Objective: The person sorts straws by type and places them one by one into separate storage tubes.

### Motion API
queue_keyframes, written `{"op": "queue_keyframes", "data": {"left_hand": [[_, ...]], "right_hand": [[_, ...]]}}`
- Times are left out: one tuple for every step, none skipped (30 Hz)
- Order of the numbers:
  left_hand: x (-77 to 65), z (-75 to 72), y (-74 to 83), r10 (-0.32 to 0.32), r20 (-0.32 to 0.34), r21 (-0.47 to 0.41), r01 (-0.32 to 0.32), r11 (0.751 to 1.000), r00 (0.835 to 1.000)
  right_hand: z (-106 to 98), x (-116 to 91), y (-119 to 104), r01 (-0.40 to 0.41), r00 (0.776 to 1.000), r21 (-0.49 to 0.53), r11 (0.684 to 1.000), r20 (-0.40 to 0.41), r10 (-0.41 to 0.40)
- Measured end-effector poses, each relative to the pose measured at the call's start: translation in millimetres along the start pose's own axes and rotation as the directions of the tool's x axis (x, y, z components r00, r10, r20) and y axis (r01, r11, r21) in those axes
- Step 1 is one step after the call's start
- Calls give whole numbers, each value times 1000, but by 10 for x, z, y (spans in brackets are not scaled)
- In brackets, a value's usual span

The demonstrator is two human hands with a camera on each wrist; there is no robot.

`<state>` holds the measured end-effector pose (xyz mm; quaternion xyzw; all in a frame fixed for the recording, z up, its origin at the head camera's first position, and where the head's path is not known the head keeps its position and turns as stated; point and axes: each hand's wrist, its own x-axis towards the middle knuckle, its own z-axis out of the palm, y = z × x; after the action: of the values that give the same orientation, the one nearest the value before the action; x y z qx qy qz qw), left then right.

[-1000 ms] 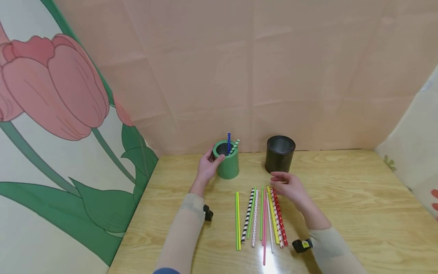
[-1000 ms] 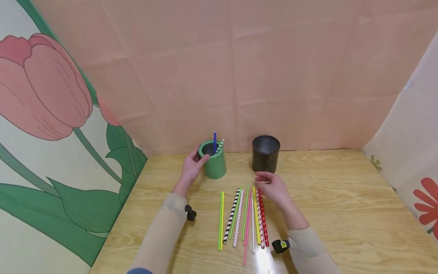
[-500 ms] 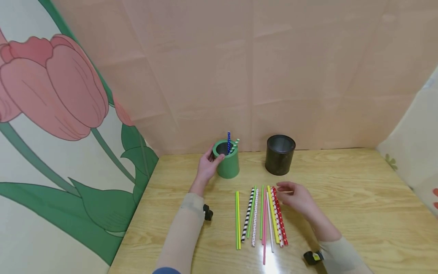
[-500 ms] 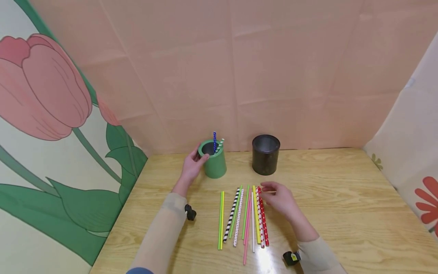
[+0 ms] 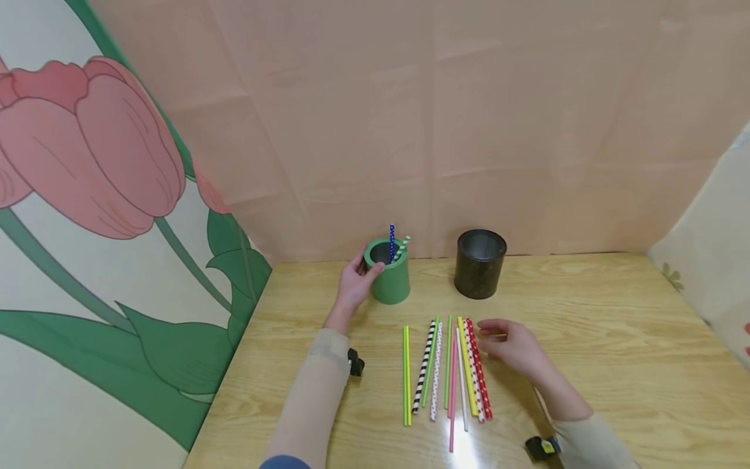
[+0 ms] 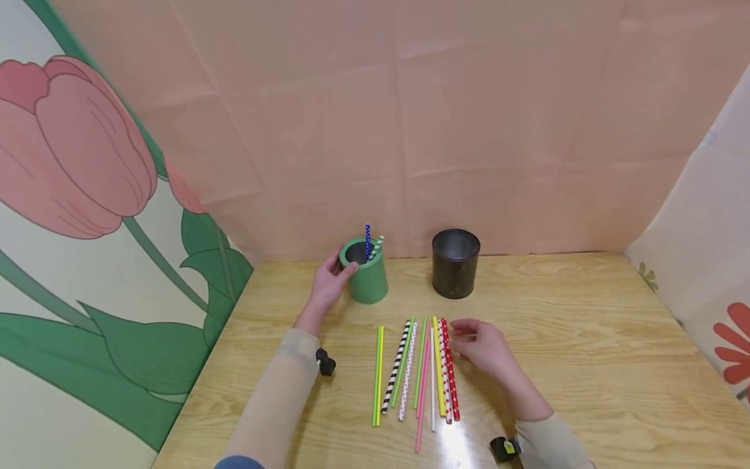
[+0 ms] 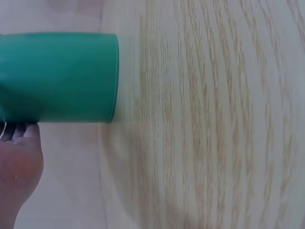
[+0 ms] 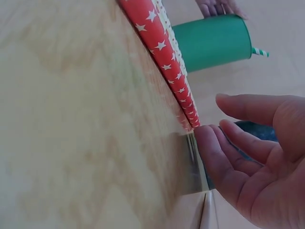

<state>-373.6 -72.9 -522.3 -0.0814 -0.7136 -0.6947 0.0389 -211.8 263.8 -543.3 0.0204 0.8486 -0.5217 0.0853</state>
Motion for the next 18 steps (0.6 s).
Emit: {"op": "queue_keyframes", "data": {"left_hand": [[0, -3, 0, 0, -1, 0, 0, 1000, 1000], [0, -5, 1, 1, -3, 0, -1, 1000, 1000], [-1, -5, 4, 3, -5, 0, -3, 1000, 1000], [0, -5, 5, 4, -7, -1, -4, 1000, 1000], [0, -5, 4, 6, -9, -1, -6, 1000, 1000], [-1, -5, 5, 7, -10, 1, -7, 1000, 1000], [-2, -5, 4, 9, -10, 1, -9, 1000, 1000], [-1, -4, 4, 10, -11, 0, -10, 1000, 1000], [0, -5, 4, 12, -11, 2, -12, 1000, 1000], [0, -6, 3, 13, -11, 2, -13, 1000, 1000], [-5, -6, 9, 13, -12, 4, -13, 1000, 1000], [-5, -7, 10, 13, -12, 7, -13, 1000, 1000], [-6, -7, 12, 12, -11, 8, -11, 1000, 1000], [-7, -7, 15, 10, -8, 11, -10, 1000, 1000], [-9, -8, 18, 7, -6, 15, -7, 1000, 1000], [-11, -9, 22, 6, -5, 15, -5, 1000, 1000], [-13, -10, 26, 2, -5, 17, -2, 1000, 1000], [-11, -13, 24, 1, -5, 19, 0, 1000, 1000]], "right_hand": [[3, 4, 4, -5, 1000, -3, 1000, 2, 5], [5, 5, 9, -9, 1000, -8, 1000, 3, 9], [8, 8, 15, -12, 1000, -14, 1000, 2, 12], [13, 9, 19, -18, 1000, -12, 1000, 3, 18], [16, 11, 26, -22, 1000, -12, 1000, 4, 22], [21, 11, 29, -23, 1000, -14, 1000, 5, 23], [27, 11, 32, -30, 1000, -11, 999, 7, 30], [32, 7, 29, -33, 999, -9, 999, 11, 33], [36, 4, 27, -36, 999, -9, 999, 16, 37], [38, -2, 22, -39, 999, -9, 999, 24, 39], [38, -5, 21, -38, 999, -17, 999, 27, 39], [37, -12, 14, -36, 999, -25, 999, 34, 37], [37, -17, 10, -39, 999, -34, 999, 36, 41], [34, -22, 8, -32, 998, -43, 999, 43, 34], [34, -24, 8, -34, 998, -49, 998, 43, 36], [34, -25, 3, -30, 998, -51, 998, 47, 32], [36, -22, 4, -26, 998, -54, 998, 48, 29], [38, -21, -1, -20, 998, -57, 998, 52, 23]]}}
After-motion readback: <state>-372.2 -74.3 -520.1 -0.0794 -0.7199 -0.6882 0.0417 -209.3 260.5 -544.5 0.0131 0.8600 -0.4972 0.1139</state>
